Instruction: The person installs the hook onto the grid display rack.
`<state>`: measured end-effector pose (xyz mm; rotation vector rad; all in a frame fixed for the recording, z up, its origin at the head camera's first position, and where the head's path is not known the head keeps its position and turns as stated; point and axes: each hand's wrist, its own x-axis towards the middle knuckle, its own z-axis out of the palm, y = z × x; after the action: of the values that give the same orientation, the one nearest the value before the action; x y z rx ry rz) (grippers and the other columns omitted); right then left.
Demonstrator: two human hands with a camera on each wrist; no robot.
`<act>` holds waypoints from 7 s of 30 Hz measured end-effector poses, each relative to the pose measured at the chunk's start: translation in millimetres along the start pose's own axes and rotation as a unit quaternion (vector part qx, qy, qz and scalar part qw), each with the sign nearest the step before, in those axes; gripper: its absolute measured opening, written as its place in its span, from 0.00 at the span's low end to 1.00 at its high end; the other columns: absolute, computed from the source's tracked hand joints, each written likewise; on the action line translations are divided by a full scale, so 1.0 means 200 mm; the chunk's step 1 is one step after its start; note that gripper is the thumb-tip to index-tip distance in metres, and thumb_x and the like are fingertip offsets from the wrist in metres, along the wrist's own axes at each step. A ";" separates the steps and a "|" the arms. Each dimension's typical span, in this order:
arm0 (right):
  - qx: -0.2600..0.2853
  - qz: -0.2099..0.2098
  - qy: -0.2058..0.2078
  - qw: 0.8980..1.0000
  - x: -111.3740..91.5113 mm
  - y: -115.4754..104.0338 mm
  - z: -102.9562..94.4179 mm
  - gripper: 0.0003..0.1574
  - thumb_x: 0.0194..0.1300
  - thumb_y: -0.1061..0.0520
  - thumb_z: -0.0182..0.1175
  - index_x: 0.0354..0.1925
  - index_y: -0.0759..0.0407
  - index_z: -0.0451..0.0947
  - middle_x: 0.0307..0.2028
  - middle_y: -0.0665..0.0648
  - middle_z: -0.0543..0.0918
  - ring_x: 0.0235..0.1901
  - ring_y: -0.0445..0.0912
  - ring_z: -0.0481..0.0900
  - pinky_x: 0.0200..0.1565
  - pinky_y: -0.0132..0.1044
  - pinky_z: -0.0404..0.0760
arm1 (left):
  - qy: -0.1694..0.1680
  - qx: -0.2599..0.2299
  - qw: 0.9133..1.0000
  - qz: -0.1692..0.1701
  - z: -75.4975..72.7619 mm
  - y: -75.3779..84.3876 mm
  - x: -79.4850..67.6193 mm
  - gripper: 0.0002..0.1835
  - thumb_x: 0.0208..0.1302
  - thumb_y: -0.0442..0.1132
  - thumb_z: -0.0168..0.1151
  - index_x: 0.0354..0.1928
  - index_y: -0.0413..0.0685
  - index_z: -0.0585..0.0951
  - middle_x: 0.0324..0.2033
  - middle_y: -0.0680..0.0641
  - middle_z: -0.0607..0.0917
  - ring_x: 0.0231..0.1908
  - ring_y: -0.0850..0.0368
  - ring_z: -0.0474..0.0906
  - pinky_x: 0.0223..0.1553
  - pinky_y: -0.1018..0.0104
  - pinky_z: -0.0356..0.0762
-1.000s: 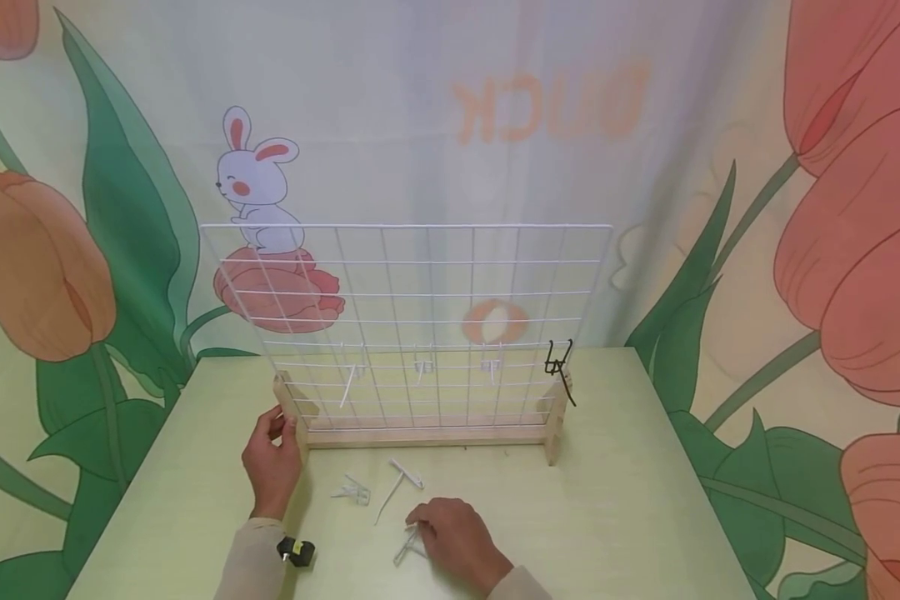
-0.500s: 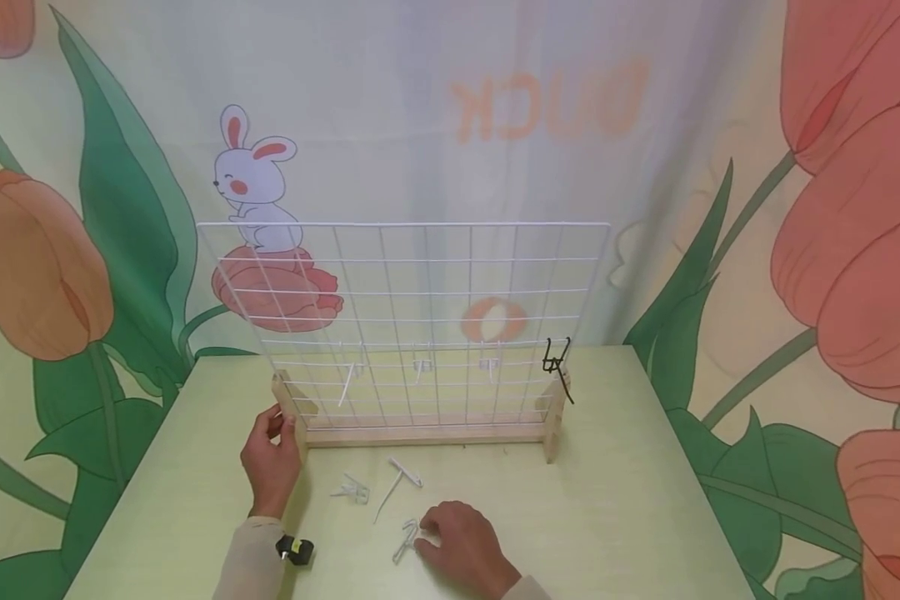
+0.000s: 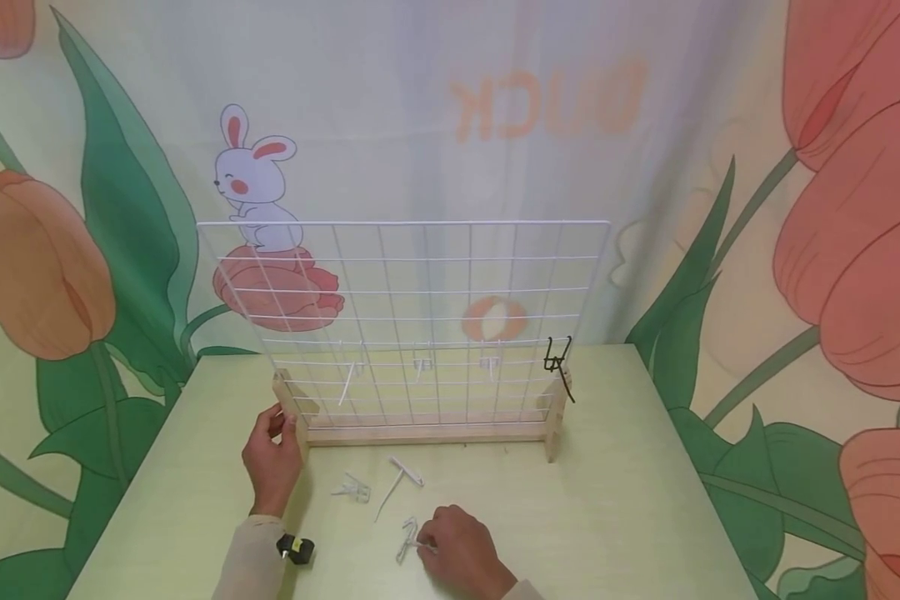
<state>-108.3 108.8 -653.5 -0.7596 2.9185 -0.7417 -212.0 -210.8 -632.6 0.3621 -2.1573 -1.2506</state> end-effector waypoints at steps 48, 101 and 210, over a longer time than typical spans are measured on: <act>0.300 -0.059 0.218 0.927 0.16 -0.11 -0.31 0.10 0.62 0.68 0.74 0.39 0.54 0.89 0.35 0.53 0.93 0.33 0.42 0.91 0.36 0.33 0.90 | 0.001 -0.004 1.000 -0.007 -0.01 0.01 0.00 0.15 0.77 0.38 0.64 0.61 0.44 0.82 0.48 0.40 0.90 0.49 0.46 0.87 0.47 0.45 0.88; 0.249 -0.262 0.298 0.883 0.74 -0.75 -0.79 0.06 0.63 0.63 0.77 0.38 0.58 0.88 0.35 0.54 0.91 0.34 0.40 0.90 0.42 0.29 0.88 | 0.006 -0.008 1.000 -0.003 -0.01 0.00 0.01 0.15 0.76 0.37 0.65 0.61 0.44 0.82 0.48 0.40 0.90 0.49 0.44 0.88 0.47 0.43 0.88; 0.281 -0.128 0.297 0.904 0.46 -0.75 -0.40 0.10 0.62 0.62 0.76 0.42 0.54 0.88 0.39 0.54 0.92 0.39 0.47 0.91 0.39 0.34 0.90 | 0.002 -0.006 1.000 0.010 -0.01 -0.01 0.02 0.15 0.75 0.37 0.66 0.60 0.44 0.83 0.47 0.40 0.90 0.48 0.45 0.89 0.45 0.61 0.88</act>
<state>-133.3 -13.3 -506.7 -0.9782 2.7891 -2.0457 -212.7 -215.8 -632.7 0.3374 -2.1434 -1.2501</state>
